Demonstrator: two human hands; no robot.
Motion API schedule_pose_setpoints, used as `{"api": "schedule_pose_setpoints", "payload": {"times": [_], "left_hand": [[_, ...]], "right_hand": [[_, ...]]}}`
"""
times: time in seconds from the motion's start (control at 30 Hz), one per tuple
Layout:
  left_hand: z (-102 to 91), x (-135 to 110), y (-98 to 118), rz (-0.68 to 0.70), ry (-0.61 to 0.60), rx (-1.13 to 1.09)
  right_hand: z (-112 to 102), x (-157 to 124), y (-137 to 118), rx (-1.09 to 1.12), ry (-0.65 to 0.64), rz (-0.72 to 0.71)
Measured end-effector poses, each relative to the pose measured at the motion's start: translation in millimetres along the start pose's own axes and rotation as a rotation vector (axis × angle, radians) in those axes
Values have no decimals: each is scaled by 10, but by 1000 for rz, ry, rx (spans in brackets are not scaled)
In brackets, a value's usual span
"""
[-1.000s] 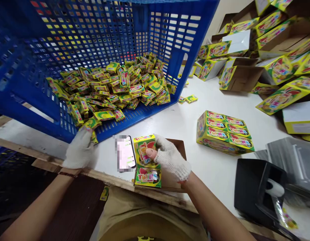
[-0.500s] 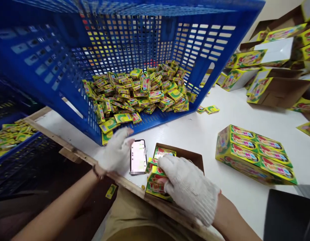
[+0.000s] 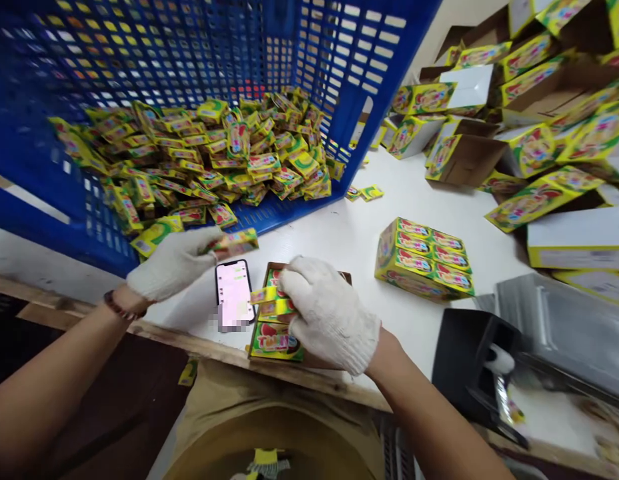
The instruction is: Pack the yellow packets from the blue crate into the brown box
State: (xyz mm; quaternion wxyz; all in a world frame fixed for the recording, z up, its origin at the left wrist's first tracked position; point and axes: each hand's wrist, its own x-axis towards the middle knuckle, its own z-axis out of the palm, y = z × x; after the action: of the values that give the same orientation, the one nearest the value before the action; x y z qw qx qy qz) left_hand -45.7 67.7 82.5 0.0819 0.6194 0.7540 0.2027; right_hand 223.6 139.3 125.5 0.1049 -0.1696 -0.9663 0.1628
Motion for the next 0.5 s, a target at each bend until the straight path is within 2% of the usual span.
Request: {"api": "schedule_pose_setpoints", "payload": {"times": [0.07, 0.13, 0.2, 0.23, 0.3, 0.37, 0.4, 0.5], "left_hand": [[22, -149, 320, 161, -136, -223], [61, -259, 546, 239, -258, -415], [135, -346, 654, 212, -322, -592], [193, -393, 677, 158, -300, -686], [355, -522, 713, 4, -137, -867], [570, -697, 801, -113, 107, -958], [686, -787, 873, -118, 209, -943], [988, -958, 1115, 28, 437, -643]], "right_hand": [[-47, 63, -33, -44, -47, -84], [-28, 77, -47, -51, -165, -83], [20, 37, -49, -55, -278, -10], [48, 2, -49, -64, -314, 26], [113, -83, -52, -107, -330, 76], [217, -173, -51, -166, -262, 81], [291, -219, -44, -187, -203, 67], [584, -349, 34, -168, -30, -29]]}}
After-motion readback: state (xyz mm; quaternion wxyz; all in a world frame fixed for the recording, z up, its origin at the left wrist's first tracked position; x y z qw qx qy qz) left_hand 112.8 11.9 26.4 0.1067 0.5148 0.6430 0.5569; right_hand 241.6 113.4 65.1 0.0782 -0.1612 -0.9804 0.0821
